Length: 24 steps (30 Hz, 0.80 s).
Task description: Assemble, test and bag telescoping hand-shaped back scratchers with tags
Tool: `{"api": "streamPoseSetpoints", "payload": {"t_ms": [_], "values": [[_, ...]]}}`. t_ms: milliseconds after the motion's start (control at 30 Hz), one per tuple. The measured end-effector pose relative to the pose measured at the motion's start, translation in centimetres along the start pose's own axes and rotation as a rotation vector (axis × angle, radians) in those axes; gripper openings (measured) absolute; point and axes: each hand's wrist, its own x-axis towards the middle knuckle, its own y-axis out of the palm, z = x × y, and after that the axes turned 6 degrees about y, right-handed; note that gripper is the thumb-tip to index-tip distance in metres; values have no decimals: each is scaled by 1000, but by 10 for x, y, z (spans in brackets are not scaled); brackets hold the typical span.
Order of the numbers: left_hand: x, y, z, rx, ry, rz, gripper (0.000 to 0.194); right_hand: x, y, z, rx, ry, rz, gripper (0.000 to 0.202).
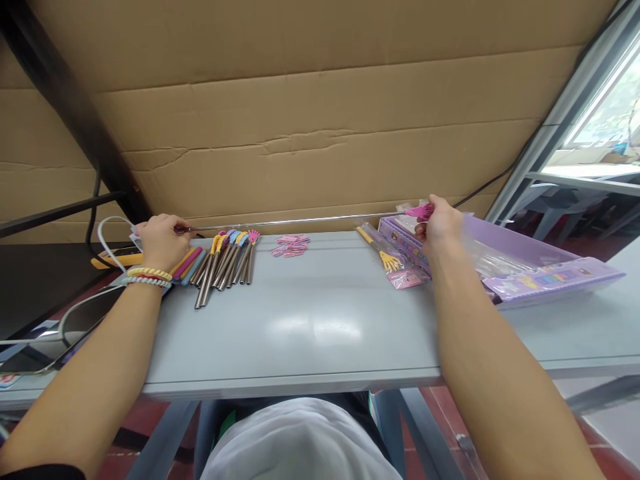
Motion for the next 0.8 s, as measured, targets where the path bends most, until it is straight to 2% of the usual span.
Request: {"api": "streamPoseSetpoints", "payload": {"t_ms": [300, 533, 633, 700, 800], "values": [[-1, -1, -3, 55, 25, 34, 9, -3, -1, 4, 133, 40, 105, 25], [-1, 0, -3, 13, -32, -26, 7, -3, -2, 4, 149, 63, 132, 33], [0, -1, -5, -66, -51, 5, 15, -3, -2, 3, 122, 25, 76, 31], [0, -2, -6, -88, -37, 22, 20, -1, -1, 2, 101, -49, -25, 31], [0, -2, -7, -89, -24, 11, 18, 6, -2, -2, 74, -174, -166, 36]]}}
